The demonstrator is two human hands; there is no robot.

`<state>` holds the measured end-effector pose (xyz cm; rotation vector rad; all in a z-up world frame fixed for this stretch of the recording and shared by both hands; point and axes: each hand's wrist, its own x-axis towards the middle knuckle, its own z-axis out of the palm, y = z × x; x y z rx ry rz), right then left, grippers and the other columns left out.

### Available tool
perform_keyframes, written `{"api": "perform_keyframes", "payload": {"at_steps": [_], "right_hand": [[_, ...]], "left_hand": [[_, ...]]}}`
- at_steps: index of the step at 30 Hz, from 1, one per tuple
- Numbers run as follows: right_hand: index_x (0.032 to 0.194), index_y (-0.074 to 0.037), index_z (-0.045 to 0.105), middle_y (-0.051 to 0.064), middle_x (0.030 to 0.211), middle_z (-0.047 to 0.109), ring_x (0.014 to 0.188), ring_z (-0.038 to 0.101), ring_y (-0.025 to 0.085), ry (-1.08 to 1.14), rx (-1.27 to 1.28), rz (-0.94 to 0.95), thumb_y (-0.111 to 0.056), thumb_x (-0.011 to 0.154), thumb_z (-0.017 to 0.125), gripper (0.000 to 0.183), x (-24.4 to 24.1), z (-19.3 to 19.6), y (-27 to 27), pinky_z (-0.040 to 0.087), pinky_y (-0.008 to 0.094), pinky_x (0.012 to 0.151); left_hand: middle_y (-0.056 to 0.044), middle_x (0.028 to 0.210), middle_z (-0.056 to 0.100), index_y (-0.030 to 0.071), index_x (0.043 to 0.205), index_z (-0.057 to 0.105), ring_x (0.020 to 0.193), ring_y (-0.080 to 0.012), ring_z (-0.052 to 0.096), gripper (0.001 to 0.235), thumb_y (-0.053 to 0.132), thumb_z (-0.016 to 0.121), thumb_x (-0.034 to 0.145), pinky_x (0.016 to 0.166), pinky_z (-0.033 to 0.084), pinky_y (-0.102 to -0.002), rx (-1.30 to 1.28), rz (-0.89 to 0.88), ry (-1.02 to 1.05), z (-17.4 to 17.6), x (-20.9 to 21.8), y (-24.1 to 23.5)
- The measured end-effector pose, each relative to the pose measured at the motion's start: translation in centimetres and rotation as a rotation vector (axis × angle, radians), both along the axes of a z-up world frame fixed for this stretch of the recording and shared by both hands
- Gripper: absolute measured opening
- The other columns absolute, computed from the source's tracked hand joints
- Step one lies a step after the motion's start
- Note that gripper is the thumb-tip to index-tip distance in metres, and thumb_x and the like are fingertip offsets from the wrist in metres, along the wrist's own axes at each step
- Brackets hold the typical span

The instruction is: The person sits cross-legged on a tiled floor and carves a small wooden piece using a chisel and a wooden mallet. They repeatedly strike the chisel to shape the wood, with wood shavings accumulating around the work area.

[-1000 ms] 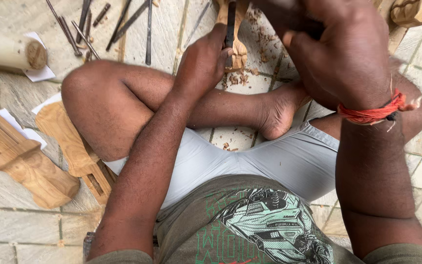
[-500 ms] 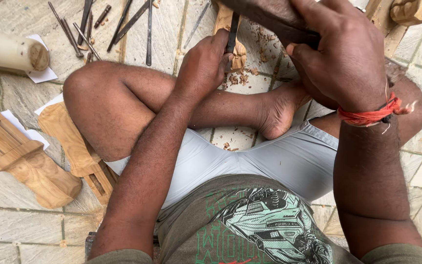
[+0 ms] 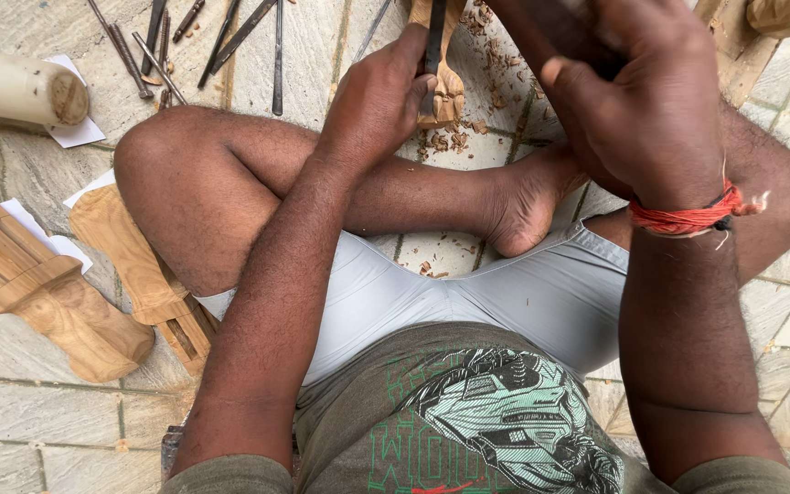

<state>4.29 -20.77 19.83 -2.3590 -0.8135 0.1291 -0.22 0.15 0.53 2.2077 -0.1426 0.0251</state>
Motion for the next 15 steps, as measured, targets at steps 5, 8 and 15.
{"api": "perform_keyframes", "payload": {"at_steps": [5,8,15], "right_hand": [[0.137,0.002,0.068,0.022,0.121,0.07,0.107,0.072,0.034,-0.124,-0.209,-0.01,-0.002,0.087,0.08,0.052,0.6,-0.4,-0.9,0.059,0.041,0.089],[0.128,-0.002,0.069,0.019,0.117,0.07,0.105,0.074,0.032,0.074,-0.278,-0.154,-0.011,0.096,0.082,0.035,0.6,-1.1,-1.5,0.059,0.04,0.088],[0.15,0.008,0.05,0.011,0.129,0.067,0.118,0.067,0.019,0.374,0.205,-0.218,-0.009,0.093,0.077,0.066,-1.3,-2.4,-4.0,0.054,0.031,0.102]], "left_hand": [[-0.013,0.096,0.072,0.008,0.121,0.047,0.092,-0.0268,0.077,0.029,0.014,0.069,0.103,0.075,0.064,-0.042,0.029,-0.014,0.05,0.2,0.2,0.2],[-0.013,0.096,0.071,0.008,0.121,0.05,0.089,-0.0261,0.075,0.029,0.017,0.071,0.103,0.071,0.064,-0.041,0.05,-0.035,0.075,-0.1,-0.4,0.1],[-0.004,0.106,0.074,0.015,0.123,0.054,0.096,-0.0181,0.076,0.02,0.02,0.067,0.108,0.081,0.066,-0.035,-0.104,0.179,0.161,0.5,0.4,2.7]]}}
